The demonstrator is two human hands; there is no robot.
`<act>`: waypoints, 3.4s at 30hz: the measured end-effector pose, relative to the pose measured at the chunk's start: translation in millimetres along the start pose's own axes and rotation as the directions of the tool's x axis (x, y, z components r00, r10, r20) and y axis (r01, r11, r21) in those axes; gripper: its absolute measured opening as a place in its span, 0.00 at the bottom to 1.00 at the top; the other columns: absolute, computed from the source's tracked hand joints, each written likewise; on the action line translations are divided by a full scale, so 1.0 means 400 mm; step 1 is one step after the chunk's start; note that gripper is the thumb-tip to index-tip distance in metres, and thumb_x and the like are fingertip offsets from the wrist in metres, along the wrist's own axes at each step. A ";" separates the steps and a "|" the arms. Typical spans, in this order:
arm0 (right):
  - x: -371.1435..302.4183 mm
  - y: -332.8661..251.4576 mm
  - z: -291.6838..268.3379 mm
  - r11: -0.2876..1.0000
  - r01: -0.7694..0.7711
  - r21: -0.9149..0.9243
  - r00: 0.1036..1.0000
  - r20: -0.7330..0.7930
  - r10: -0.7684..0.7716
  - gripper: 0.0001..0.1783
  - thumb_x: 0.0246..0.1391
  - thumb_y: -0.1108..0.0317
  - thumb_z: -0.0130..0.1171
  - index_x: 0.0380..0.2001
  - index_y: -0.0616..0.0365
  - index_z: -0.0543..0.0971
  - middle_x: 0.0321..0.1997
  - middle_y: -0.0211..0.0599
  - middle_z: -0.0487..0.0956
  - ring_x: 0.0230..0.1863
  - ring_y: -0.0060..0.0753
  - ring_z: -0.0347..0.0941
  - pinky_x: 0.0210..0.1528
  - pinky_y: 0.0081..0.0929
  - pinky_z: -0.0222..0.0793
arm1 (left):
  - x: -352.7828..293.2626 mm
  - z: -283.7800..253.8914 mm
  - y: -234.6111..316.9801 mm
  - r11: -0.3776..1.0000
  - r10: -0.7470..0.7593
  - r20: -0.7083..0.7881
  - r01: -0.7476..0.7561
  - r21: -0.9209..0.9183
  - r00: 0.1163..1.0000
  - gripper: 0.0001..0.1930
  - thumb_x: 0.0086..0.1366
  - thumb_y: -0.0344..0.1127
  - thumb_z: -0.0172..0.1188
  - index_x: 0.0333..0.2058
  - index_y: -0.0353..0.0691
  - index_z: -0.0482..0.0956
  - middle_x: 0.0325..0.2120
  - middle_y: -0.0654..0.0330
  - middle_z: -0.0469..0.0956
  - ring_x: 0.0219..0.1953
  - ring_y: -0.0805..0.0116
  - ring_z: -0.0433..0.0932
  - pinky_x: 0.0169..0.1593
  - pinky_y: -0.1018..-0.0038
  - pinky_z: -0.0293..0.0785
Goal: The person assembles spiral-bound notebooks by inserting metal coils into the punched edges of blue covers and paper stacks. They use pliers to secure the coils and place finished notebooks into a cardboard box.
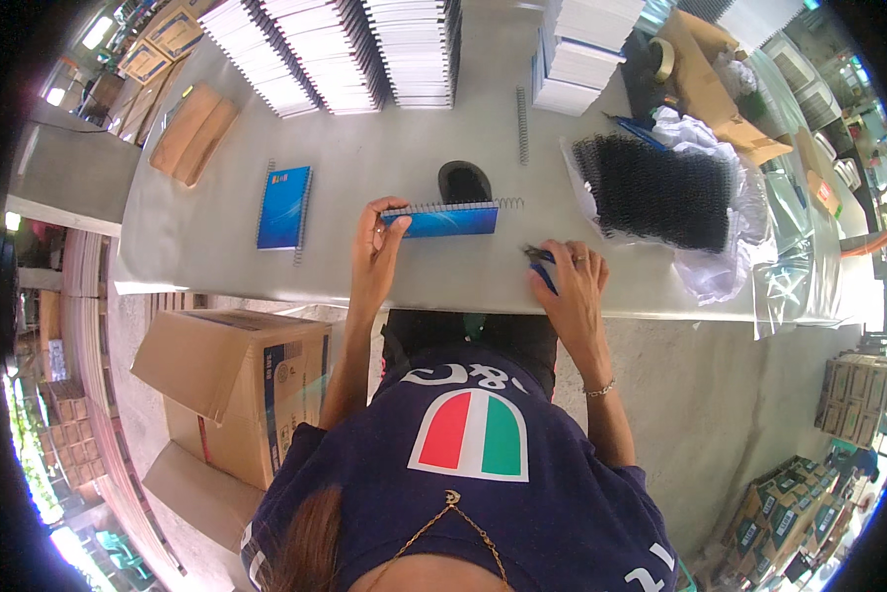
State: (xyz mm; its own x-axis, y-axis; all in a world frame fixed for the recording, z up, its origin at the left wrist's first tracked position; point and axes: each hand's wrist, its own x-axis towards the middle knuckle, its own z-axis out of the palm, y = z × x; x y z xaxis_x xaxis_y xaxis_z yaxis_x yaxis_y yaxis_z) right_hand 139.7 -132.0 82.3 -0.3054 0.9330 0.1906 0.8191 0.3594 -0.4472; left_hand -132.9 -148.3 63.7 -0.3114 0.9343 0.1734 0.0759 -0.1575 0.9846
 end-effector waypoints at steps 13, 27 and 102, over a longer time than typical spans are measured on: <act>0.074 -0.282 0.082 0.823 0.389 0.414 0.911 -0.305 -0.277 0.14 0.48 0.70 0.69 0.38 0.58 0.78 0.35 0.38 0.78 0.33 0.45 0.77 0.33 0.35 0.74 | -0.013 -0.015 0.040 0.994 0.055 -0.019 -0.053 0.099 0.998 0.11 0.66 0.22 0.58 0.46 0.33 0.81 0.29 0.60 0.83 0.31 0.78 0.78 0.38 0.80 0.76; 0.072 -0.300 0.043 0.142 -0.331 0.933 0.932 0.347 -0.108 0.15 0.58 0.62 0.63 0.43 0.57 0.73 0.36 0.41 0.80 0.29 0.38 0.79 0.32 0.31 0.77 | -0.072 0.029 0.082 0.941 0.177 -0.145 -0.124 0.315 0.973 0.16 0.62 0.19 0.56 0.47 0.37 0.82 0.33 0.53 0.84 0.35 0.68 0.84 0.38 0.74 0.78; 0.788 0.133 -0.348 0.687 0.195 0.700 0.908 -0.394 0.143 0.21 0.53 0.57 0.65 0.28 0.70 0.80 0.22 0.33 0.77 0.22 0.23 0.68 0.23 0.28 0.62 | 0.052 -0.273 0.100 0.809 0.433 -0.615 0.018 0.588 0.659 0.16 0.68 0.42 0.62 0.52 0.48 0.78 0.46 0.63 0.70 0.44 0.67 0.66 0.44 0.69 0.67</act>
State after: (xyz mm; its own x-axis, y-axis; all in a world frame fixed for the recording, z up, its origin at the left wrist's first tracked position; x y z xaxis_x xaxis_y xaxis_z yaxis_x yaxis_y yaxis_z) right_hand 154.8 178.6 240.3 0.0309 0.8909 0.4531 0.1625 0.4428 -0.8818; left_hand -239.6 -169.9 109.3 -0.7550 0.3513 0.5537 0.6128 0.0774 0.7865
